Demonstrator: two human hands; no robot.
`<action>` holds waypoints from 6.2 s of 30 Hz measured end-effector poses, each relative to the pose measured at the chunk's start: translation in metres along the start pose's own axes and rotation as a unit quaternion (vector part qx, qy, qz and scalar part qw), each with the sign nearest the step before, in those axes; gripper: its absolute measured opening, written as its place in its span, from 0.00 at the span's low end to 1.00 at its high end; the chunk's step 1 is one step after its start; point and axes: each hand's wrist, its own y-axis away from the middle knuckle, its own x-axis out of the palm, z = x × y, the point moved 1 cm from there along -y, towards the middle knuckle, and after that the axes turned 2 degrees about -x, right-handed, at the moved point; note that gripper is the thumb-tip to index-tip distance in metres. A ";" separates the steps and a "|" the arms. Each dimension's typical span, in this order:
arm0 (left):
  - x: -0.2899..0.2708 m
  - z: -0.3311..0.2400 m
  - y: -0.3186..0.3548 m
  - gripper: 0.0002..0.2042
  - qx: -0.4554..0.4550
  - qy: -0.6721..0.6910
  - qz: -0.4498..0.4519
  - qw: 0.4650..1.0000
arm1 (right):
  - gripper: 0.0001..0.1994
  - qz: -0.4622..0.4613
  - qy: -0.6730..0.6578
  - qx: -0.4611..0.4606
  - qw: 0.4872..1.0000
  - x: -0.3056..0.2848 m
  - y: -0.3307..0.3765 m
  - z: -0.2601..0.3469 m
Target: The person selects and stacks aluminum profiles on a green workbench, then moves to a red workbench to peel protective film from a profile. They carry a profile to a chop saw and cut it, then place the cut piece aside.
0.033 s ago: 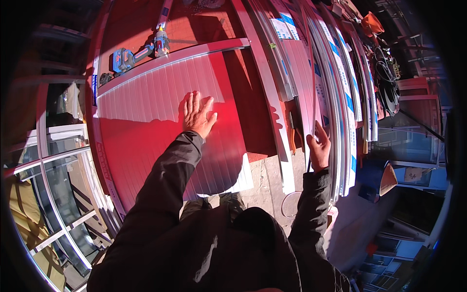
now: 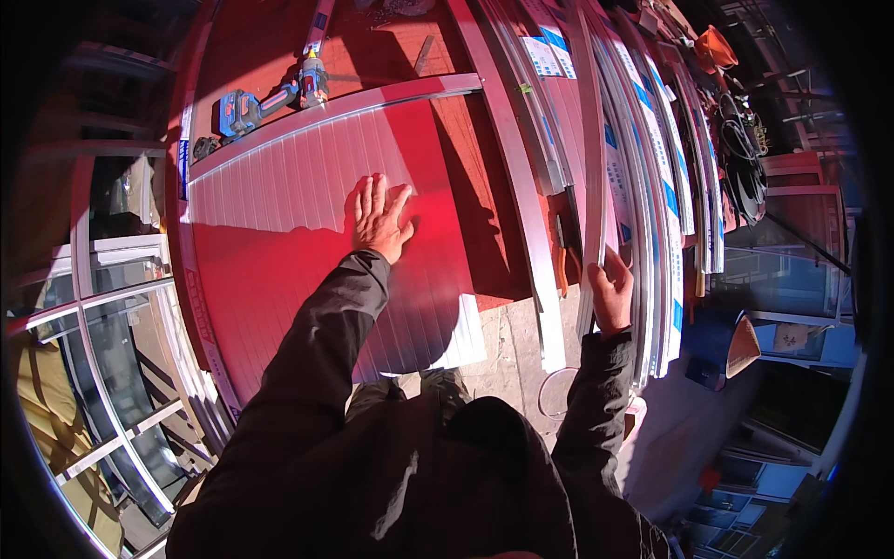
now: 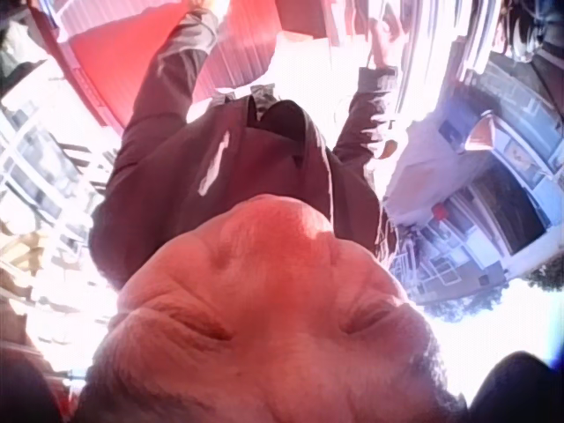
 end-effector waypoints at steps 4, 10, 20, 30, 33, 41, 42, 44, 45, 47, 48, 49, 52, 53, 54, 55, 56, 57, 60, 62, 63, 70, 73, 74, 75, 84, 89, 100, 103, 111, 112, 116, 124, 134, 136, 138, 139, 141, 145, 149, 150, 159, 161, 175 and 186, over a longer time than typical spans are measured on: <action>0.020 0.007 -0.006 0.32 -0.013 -0.020 -0.010 1.000 | 0.16 -0.018 0.066 0.067 0.995 0.030 0.022 -0.032; 0.007 -0.001 -0.002 0.30 0.004 0.032 -0.036 0.999 | 0.26 0.000 -0.072 0.157 0.985 0.089 0.051 -0.079; 0.006 0.000 -0.001 0.30 0.003 0.037 -0.036 0.999 | 0.25 -0.018 -0.029 0.121 0.992 0.104 0.060 -0.101; 0.007 0.000 -0.001 0.30 -0.008 0.039 -0.019 0.999 | 0.24 -0.023 -0.001 0.127 0.992 0.107 0.054 -0.110; 0.009 0.001 -0.001 0.30 -0.006 0.036 -0.023 0.999 | 0.23 -0.040 -0.040 0.126 0.990 0.111 0.054 -0.105; 0.010 0.002 -0.001 0.30 -0.005 0.031 -0.025 0.999 | 0.23 -0.031 -0.031 0.121 0.992 0.109 0.051 -0.114; 0.010 0.002 -0.001 0.30 -0.006 0.033 -0.023 0.999 | 0.23 -0.020 -0.036 0.123 0.992 0.107 0.050 -0.116; 0.009 -0.001 -0.001 0.30 -0.004 0.034 -0.027 0.999 | 0.24 -0.023 -0.049 0.129 0.990 0.110 0.046 -0.115; 0.009 -0.001 -0.002 0.30 -0.003 0.035 -0.028 0.999 | 0.25 -0.024 -0.056 0.132 0.989 0.113 0.042 -0.115; 0.010 0.002 0.000 0.30 0.001 0.030 -0.036 0.999 | 0.32 -0.009 0.067 0.135 0.989 0.131 0.041 -0.088; 0.010 0.003 -0.001 0.30 0.004 0.027 -0.039 0.999 | 0.37 0.014 0.203 0.134 0.970 0.138 0.039 -0.067; 0.011 0.003 -0.001 0.30 0.006 0.024 -0.044 0.999 | 0.43 -0.003 0.290 0.068 0.955 0.144 0.044 -0.069; 0.012 0.002 -0.002 0.30 0.002 0.032 -0.040 0.999 | 0.53 -0.015 0.357 0.031 0.933 0.147 0.048 -0.085; 0.012 0.002 -0.002 0.30 0.001 0.030 -0.037 0.999 | 0.52 -0.019 0.380 0.021 0.925 0.148 0.048 -0.084; 0.012 0.002 -0.002 0.30 -0.001 0.029 -0.035 0.999 | 0.52 -0.023 0.402 0.011 0.915 0.150 0.049 -0.084; 0.012 0.002 -0.002 0.29 -0.002 0.027 -0.033 0.999 | 0.51 -0.015 0.414 0.023 0.910 0.151 0.047 -0.078; 0.013 0.002 -0.002 0.29 -0.001 0.028 -0.035 0.999 | 0.51 -0.013 0.430 0.027 0.903 0.153 0.046 -0.078; 0.013 0.002 -0.002 0.29 0.000 0.029 -0.037 0.999 | 0.51 -0.011 0.445 0.030 0.895 0.155 0.046 -0.079; 0.012 0.000 -0.003 0.29 0.003 0.029 -0.040 0.999 | 0.50 0.008 0.463 0.014 0.886 0.156 0.043 -0.080; 0.012 0.000 -0.003 0.29 0.005 0.026 -0.043 0.999 | 0.50 0.027 0.474 0.010 0.880 0.155 0.041 -0.079; 0.012 0.000 -0.001 0.29 0.005 0.029 -0.043 0.999 | 0.48 0.039 0.468 0.004 0.883 0.154 0.042 -0.079; 0.010 0.004 0.001 0.31 0.009 0.078 -0.053 0.995 | 0.46 0.059 0.439 -0.031 0.896 0.154 0.034 -0.077; -0.005 0.028 0.010 0.32 -0.005 0.108 -0.102 0.989 | 0.47 0.049 0.415 -0.039 0.908 0.170 0.008 -0.071; -0.016 0.048 0.019 0.32 -0.014 0.108 -0.124 0.986 | 0.48 0.053 0.401 -0.029 0.914 0.177 -0.005 -0.069; -0.030 0.073 0.033 0.34 -0.045 0.106 -0.151 0.982 | 0.49 0.049 0.411 -0.027 0.910 0.181 -0.018 -0.068; -0.098 0.388 0.246 0.43 -0.548 0.086 -0.066 0.829 | 0.55 0.011 0.492 0.091 0.866 0.223 -0.109 -0.071; -0.077 0.381 0.251 0.35 -0.491 0.062 -0.180 0.850 | 0.41 0.007 0.529 0.099 0.843 0.219 -0.143 -0.091; -0.056 0.416 0.269 0.32 -0.463 0.119 -0.216 0.851 | 0.46 0.001 0.486 0.075 0.871 0.232 -0.130 -0.083; -0.057 0.439 0.281 0.35 -0.441 0.123 -0.186 0.870 | 0.49 -0.002 0.476 0.062 0.877 0.247 -0.120 -0.050; -0.093 0.380 0.213 0.41 -0.576 0.003 -0.035 0.817 | 0.35 -0.063 0.380 -0.118 0.915 0.132 -0.070 -0.041; -0.098 0.370 0.207 0.39 -0.554 -0.090 -0.038 0.827 | 0.35 -0.107 0.407 -0.144 0.896 0.105 -0.062 -0.043; -0.045 0.267 0.134 0.29 -0.141 -0.044 -0.204 0.968 | 0.47 -0.125 0.531 0.041 0.837 -0.001 -0.029 -0.082; 0.013 -0.121 0.011 0.22 0.225 0.190 0.069 0.953 | 0.47 -0.140 0.488 -0.050 0.860 -0.041 -0.014 -0.119; 0.002 -0.162 -0.029 0.21 0.281 -0.004 0.245 0.928 | 0.45 -0.173 0.390 -0.102 0.899 -0.038 0.054 -0.068; 0.009 -0.159 -0.032 0.20 0.300 -0.032 0.215 0.929 | 0.45 -0.162 0.381 -0.085 0.907 -0.031 0.080 -0.058; 0.004 -0.165 -0.038 0.22 0.301 -0.070 0.254 0.916 | 0.45 -0.152 0.375 -0.047 0.913 -0.026 0.112 -0.049; 0.007 -0.163 -0.037 0.24 0.304 -0.080 0.246 0.917 | 0.45 -0.144 0.372 -0.044 0.916 -0.021 0.128 -0.050; 0.022 -0.157 -0.033 0.25 0.304 -0.037 0.195 0.932 | 0.44 -0.131 0.370 -0.035 0.919 -0.014 0.163 -0.050; 0.052 -0.113 -0.015 0.25 0.251 0.112 0.088 0.958 | 0.44 -0.096 0.348 0.002 0.933 0.020 0.227 -0.059; 0.054 -0.092 -0.001 0.19 0.236 0.161 0.053 0.957 | 0.42 -0.093 0.364 0.035 0.926 0.048 0.268 -0.075; 0.052 -0.092 0.001 0.19 0.248 0.181 0.041 0.951 | 0.42 -0.093 0.363 0.047 0.926 0.051 0.271 -0.079; 0.067 -0.083 -0.002 0.12 0.225 0.314 -0.001 0.922 | 0.44 -0.091 0.375 0.053 0.921 0.056 0.274 -0.106; 0.064 -0.083 -0.002 0.12 0.217 0.310 0.017 0.926 | 0.43 -0.090 0.368 0.063 0.923 0.057 0.276 -0.110; 0.042 -0.102 -0.001 0.16 0.166 0.250 0.032 0.953 | 0.51 -0.172 0.416 0.129 0.884 0.041 0.273 -0.109; 0.048 -0.106 -0.001 0.19 0.186 0.207 -0.032 0.960 | 0.52 -0.159 0.429 0.170 0.873 0.047 0.272 -0.105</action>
